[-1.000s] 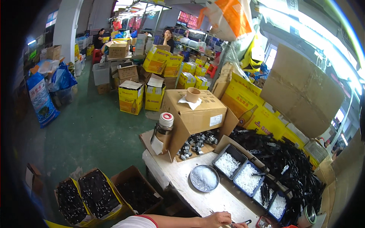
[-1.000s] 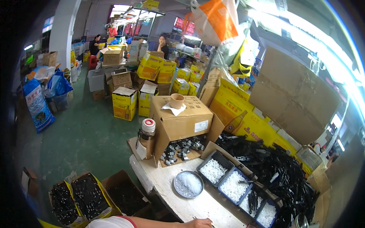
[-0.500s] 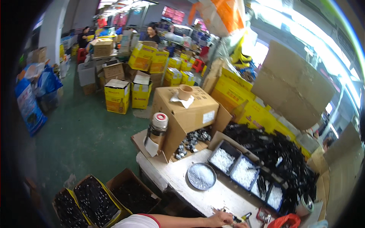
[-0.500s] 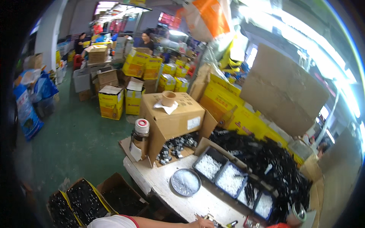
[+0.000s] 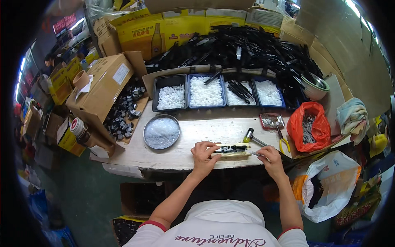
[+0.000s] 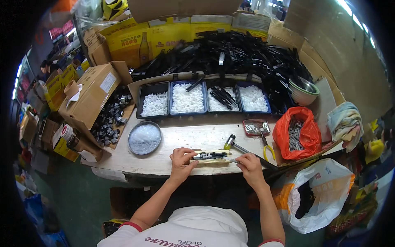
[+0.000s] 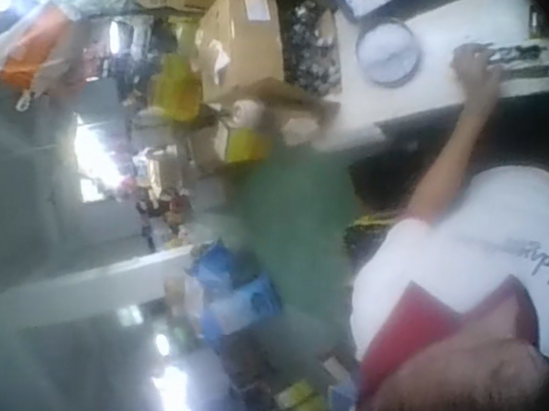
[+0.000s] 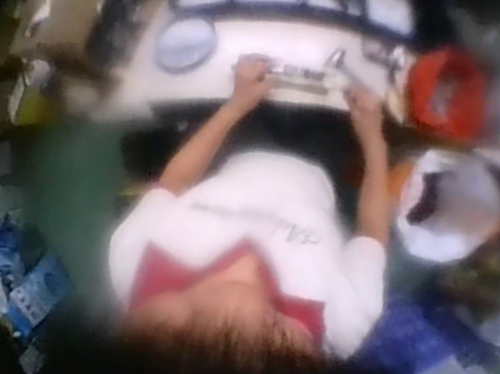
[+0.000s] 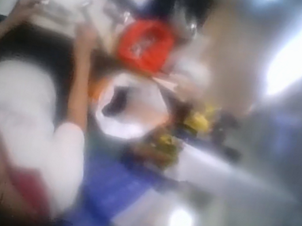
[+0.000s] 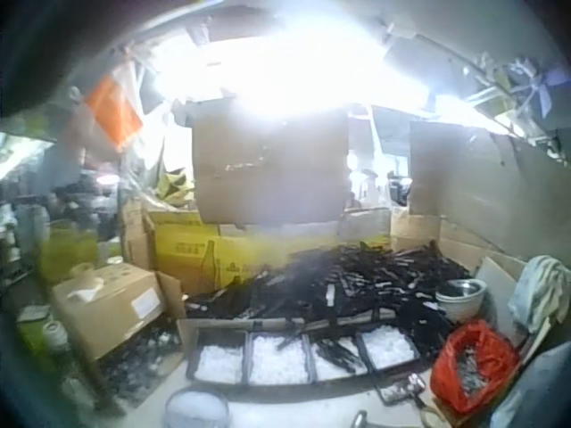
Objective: The person assembles small metal lock components at a cluttered workbench. They place a metal pin into a lock body held in a wooden jig, then use a hammer to tap the pin into place. The person repeats this process for multiple lock units, retrieving parts from trays and a red bag.
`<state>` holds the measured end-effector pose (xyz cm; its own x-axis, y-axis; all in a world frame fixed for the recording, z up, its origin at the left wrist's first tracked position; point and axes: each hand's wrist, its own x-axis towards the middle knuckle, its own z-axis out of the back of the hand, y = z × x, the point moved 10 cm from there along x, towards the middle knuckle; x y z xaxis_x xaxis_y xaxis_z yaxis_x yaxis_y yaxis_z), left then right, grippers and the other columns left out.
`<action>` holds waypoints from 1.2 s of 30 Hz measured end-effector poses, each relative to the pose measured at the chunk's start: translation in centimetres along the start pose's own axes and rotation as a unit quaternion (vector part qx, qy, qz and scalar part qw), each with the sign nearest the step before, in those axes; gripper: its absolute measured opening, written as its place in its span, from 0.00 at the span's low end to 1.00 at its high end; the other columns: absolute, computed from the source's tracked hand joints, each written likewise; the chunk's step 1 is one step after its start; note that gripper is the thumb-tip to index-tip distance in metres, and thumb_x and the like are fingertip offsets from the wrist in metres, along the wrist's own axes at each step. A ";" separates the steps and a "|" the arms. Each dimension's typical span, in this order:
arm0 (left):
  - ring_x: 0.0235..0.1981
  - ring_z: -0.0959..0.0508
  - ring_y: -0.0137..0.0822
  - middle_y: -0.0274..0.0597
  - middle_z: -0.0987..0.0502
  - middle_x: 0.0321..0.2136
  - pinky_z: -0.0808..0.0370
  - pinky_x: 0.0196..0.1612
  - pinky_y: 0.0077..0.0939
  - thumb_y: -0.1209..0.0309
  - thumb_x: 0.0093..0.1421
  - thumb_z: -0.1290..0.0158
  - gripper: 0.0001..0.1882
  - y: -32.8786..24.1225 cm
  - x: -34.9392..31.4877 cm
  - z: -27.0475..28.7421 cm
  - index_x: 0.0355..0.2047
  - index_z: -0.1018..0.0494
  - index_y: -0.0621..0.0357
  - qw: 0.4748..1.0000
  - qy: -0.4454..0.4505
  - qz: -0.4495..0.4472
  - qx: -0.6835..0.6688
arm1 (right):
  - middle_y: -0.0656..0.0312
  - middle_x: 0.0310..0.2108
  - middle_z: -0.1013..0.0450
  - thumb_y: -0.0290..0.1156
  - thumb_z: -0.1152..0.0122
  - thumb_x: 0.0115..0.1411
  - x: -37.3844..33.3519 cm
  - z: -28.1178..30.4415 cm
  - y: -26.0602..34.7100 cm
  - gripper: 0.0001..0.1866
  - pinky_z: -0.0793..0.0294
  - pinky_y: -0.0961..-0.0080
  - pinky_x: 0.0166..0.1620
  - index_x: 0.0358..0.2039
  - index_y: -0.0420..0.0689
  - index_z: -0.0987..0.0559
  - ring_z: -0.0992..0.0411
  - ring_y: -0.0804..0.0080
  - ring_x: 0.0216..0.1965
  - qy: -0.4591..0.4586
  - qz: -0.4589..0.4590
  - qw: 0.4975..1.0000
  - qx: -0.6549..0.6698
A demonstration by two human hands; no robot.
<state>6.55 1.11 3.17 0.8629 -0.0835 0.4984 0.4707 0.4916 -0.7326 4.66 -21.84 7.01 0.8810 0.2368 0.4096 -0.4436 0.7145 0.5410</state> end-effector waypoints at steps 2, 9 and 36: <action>0.45 0.37 0.37 0.33 0.28 0.35 0.48 0.48 0.34 0.69 0.42 0.39 0.14 -0.4 0.3 -1.0 0.32 0.23 0.52 1.000 0.002 -0.006 0.023 | 0.60 0.30 0.31 0.20 0.39 0.44 0.6 -0.5 0.6 0.11 0.35 0.73 0.36 0.30 0.42 0.23 0.32 0.64 0.33 0.003 0.029 0.999 -0.016; 0.44 0.37 0.36 0.32 0.28 0.34 0.48 0.46 0.36 0.65 0.41 0.39 0.14 -1.4 1.7 -4.0 0.31 0.23 0.51 0.993 0.012 -0.013 0.114 | 0.65 0.31 0.30 0.24 0.40 0.46 2.8 -2.7 0.6 0.10 0.40 0.70 0.36 0.32 0.46 0.24 0.33 0.67 0.37 0.054 0.063 0.996 -0.016; 0.36 0.34 0.31 0.27 0.28 0.30 0.45 0.41 0.31 0.72 0.43 0.39 0.08 -1.9 1.5 -4.5 0.25 0.23 0.46 0.991 0.021 -0.051 0.125 | 0.67 0.31 0.31 0.25 0.43 0.45 4.3 -5.7 0.4 0.12 0.42 0.70 0.38 0.33 0.50 0.24 0.34 0.69 0.36 0.129 0.145 0.980 -0.048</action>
<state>7.75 -3.84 3.25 0.8222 -0.1770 0.5410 0.5002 0.6782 -0.5383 9.20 -16.78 4.77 0.7379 0.5892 0.3291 -0.6749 0.6481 0.3529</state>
